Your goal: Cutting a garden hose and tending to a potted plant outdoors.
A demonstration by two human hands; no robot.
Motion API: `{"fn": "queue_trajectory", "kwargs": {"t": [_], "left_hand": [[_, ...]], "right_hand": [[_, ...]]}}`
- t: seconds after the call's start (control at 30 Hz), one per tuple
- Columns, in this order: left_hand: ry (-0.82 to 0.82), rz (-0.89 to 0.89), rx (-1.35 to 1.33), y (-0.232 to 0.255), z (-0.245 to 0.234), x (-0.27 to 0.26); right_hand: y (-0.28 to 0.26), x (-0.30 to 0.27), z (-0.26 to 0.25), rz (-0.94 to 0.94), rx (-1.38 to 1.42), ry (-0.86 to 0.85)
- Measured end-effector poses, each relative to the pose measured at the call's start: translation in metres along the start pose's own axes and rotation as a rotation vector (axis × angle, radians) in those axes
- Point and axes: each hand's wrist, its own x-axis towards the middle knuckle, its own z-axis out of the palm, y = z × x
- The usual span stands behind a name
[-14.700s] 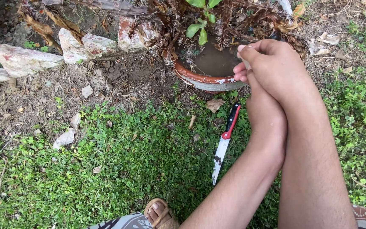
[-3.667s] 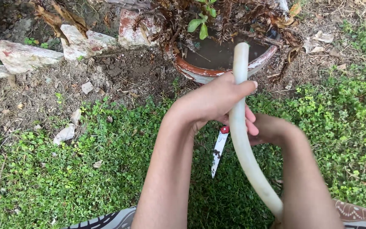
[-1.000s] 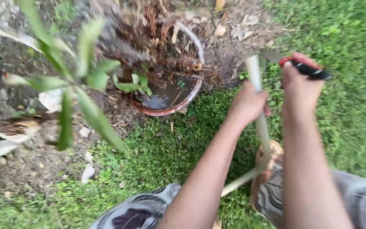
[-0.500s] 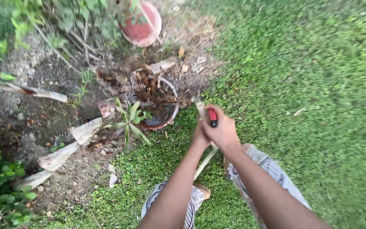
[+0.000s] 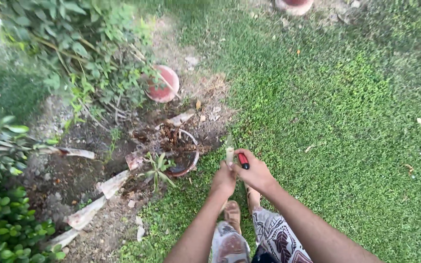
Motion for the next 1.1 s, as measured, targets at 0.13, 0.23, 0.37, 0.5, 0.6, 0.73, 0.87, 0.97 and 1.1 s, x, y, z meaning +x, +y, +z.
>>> {"fn": "queue_trajectory", "kwargs": {"t": [0.13,0.23,0.37,0.5,0.6,0.73,0.87,0.97,1.1], "left_hand": [[-0.017,0.095,0.048,0.004,0.006,-0.015],[-0.053,0.147,0.144,0.013,0.003,-0.029],[-0.108,0.168,0.158,0.007,0.013,-0.033],[-0.098,0.125,-0.474,0.016,0.03,-0.015],[-0.205,0.064,-0.821,0.036,0.029,-0.013],[-0.221,-0.031,-0.855,0.076,0.043,-0.006],[-0.141,-0.08,-0.811,0.129,0.088,0.01],[-0.078,-0.198,-0.724,0.165,0.11,0.008],[-0.059,-0.301,-0.633,0.204,0.136,0.018]], "right_hand": [[-0.009,-0.018,-0.015,0.078,0.107,0.038],[-0.014,-0.032,-0.016,0.078,0.145,0.102],[-0.006,-0.037,-0.017,-0.016,0.249,0.22],[-0.022,-0.051,-0.042,0.082,0.271,0.136],[-0.024,-0.053,-0.062,0.07,0.298,0.115],[0.012,-0.028,-0.1,0.017,0.334,0.121],[0.051,-0.011,-0.16,0.018,0.39,0.076],[0.076,0.002,-0.199,-0.057,0.265,0.073],[0.1,0.016,-0.248,-0.052,0.372,0.005]]}}
